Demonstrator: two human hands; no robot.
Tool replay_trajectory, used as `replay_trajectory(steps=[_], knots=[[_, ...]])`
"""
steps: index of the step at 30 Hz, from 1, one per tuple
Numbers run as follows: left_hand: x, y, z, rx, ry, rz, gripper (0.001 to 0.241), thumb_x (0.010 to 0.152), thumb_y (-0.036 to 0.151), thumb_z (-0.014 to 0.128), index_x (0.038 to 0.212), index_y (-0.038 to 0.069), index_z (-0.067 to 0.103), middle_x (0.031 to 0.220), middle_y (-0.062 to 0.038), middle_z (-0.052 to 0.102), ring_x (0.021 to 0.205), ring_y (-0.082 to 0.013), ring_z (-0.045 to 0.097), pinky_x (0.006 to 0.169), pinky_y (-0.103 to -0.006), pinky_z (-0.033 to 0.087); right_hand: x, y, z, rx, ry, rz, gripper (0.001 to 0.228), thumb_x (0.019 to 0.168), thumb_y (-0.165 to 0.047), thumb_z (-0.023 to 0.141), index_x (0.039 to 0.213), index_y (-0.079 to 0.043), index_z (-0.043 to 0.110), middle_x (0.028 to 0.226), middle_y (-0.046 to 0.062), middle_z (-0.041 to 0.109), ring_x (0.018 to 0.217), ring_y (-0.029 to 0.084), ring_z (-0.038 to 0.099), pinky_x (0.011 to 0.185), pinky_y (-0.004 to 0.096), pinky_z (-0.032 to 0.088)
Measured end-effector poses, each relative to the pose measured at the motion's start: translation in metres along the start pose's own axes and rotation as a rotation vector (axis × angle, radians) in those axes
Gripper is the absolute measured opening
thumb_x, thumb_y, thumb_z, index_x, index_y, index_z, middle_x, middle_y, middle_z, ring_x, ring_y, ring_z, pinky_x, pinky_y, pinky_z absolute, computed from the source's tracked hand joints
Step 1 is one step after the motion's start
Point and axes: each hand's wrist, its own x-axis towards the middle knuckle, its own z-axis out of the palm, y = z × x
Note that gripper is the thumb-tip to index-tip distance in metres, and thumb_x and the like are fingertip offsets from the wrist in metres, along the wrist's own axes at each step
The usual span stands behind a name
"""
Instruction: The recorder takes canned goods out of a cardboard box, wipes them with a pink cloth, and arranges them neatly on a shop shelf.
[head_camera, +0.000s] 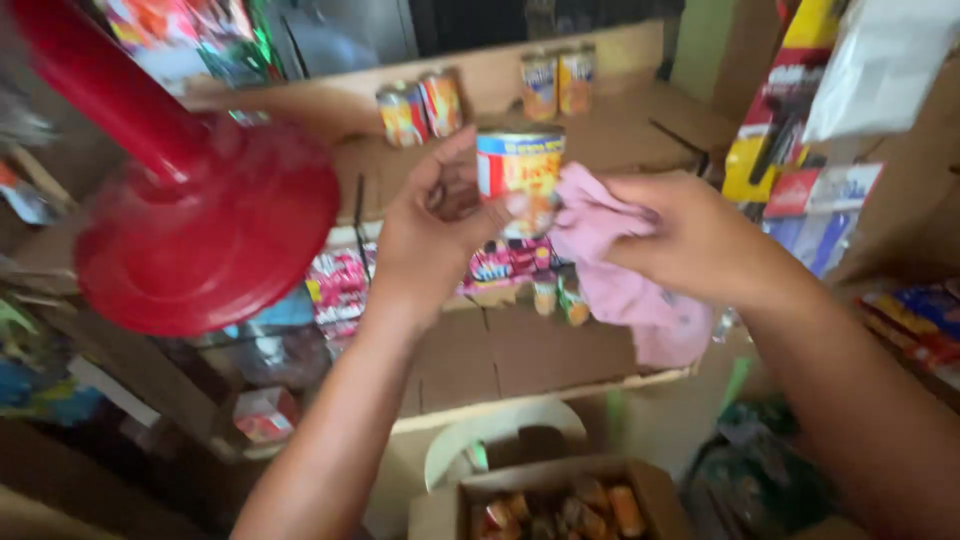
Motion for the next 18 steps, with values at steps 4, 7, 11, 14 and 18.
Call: replay_trajectory(steps=[4,7,11,14,18], knots=[[0.059,-0.018,-0.045,0.006,-0.032,0.181,0.074,0.087,0.012,0.085,0.151,0.003,0.049,0.122,-0.008,0.072,0.112,-0.0173,0.07,0.099,-0.031,0.058,0.08,-0.014,0.014,-0.145,0.003,-0.119,0.036,0.08,-0.012,0.076,0.115,-0.005,0.072,0.09,0.001,0.073,0.083,0.005,0.061,0.072,0.025,0.052],[0.103,-0.044,-0.072,0.144,0.088,0.144,0.073,0.083,0.012,0.087,0.147,0.004,0.053,0.114,-0.008,0.072,0.107,-0.0163,0.068,0.093,-0.0295,0.058,0.137,-0.007,0.03,-0.048,-0.041,0.068,0.025,0.084,-0.015,0.074,0.107,-0.006,0.076,0.084,0.002,0.071,0.068,0.011,0.057,0.058,0.032,0.048],[0.149,-0.091,-0.111,0.333,0.2,0.059,0.071,0.077,0.013,0.088,0.14,0.003,0.058,0.11,-0.01,0.076,0.098,-0.0167,0.071,0.083,-0.0301,0.058,0.212,0.033,0.06,0.099,-0.103,0.021,0.023,0.079,-0.008,0.073,0.102,-0.005,0.076,0.082,0.001,0.074,0.068,0.009,0.067,0.061,0.029,0.054],[0.167,-0.11,-0.129,0.605,0.265,-0.024,0.071,0.073,0.021,0.09,0.137,0.005,0.061,0.11,-0.012,0.078,0.1,-0.0198,0.075,0.087,-0.0318,0.058,0.255,0.06,0.084,0.139,-0.164,0.034,0.022,0.078,-0.007,0.073,0.1,-0.006,0.076,0.08,0.002,0.073,0.066,0.01,0.066,0.059,0.029,0.052],[0.181,-0.157,-0.148,0.823,0.41,-0.178,0.075,0.07,0.029,0.093,0.136,0.011,0.061,0.114,-0.017,0.074,0.108,-0.0316,0.071,0.093,-0.0388,0.055,0.296,0.098,0.111,0.093,-0.18,-0.02,0.022,0.075,-0.004,0.074,0.097,-0.005,0.076,0.078,0.002,0.07,0.064,0.012,0.062,0.057,0.032,0.05]])
